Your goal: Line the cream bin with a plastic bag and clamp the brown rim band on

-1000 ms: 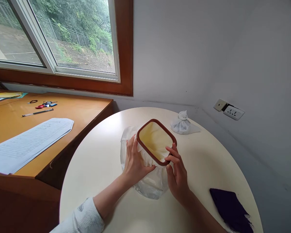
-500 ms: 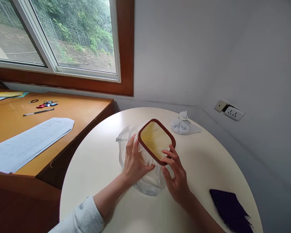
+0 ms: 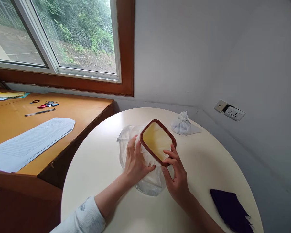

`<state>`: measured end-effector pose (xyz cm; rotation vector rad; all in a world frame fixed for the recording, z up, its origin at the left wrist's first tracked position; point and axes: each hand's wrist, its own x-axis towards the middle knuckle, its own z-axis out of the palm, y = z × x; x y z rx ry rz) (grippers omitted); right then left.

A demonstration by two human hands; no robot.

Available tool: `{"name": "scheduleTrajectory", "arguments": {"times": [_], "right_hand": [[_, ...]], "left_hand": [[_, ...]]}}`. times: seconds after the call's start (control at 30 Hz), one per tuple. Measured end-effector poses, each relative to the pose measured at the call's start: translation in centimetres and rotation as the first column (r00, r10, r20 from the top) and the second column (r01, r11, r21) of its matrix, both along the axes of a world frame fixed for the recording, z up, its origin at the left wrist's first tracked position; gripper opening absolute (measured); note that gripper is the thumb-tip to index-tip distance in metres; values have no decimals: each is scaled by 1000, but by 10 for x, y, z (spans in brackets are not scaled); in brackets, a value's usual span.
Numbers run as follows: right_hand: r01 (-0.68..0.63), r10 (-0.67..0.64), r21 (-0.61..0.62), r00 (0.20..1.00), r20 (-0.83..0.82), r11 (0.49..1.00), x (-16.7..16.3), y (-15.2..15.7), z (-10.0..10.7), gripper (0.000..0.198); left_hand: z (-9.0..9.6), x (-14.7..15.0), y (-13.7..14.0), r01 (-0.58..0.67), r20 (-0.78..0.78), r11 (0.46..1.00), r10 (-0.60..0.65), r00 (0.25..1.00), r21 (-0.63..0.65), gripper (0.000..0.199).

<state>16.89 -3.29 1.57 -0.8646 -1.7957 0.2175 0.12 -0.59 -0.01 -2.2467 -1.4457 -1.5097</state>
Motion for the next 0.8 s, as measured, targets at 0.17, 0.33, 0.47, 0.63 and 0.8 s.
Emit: {"name": "scheduleTrajectory", "arguments": {"times": [0.17, 0.33, 0.47, 0.63, 0.8], "right_hand": [[0, 0, -7, 1000, -17, 1000, 0, -1, -1, 9], [-2, 2, -22, 999, -36, 1000, 0, -2, -2, 10], [-9, 8, -28, 998, -57, 1000, -1, -2, -3, 11], [-22, 19, -37, 997, -77, 999, -1, -3, -3, 14], [-20, 16, -40, 996, -87, 999, -1, -3, -4, 13]], "left_hand": [[0, 0, 0, -5, -11, 1000, 5, 1000, 11, 118], [1, 0, 0, -5, -18, 1000, 5, 1000, 14, 117], [1, 1, 0, -7, -33, 1000, 7, 999, 23, 115], [2, 1, 0, -1, -33, 1000, 2, 999, 31, 114], [1, 0, 0, -6, -47, 999, 8, 999, 33, 114]]}}
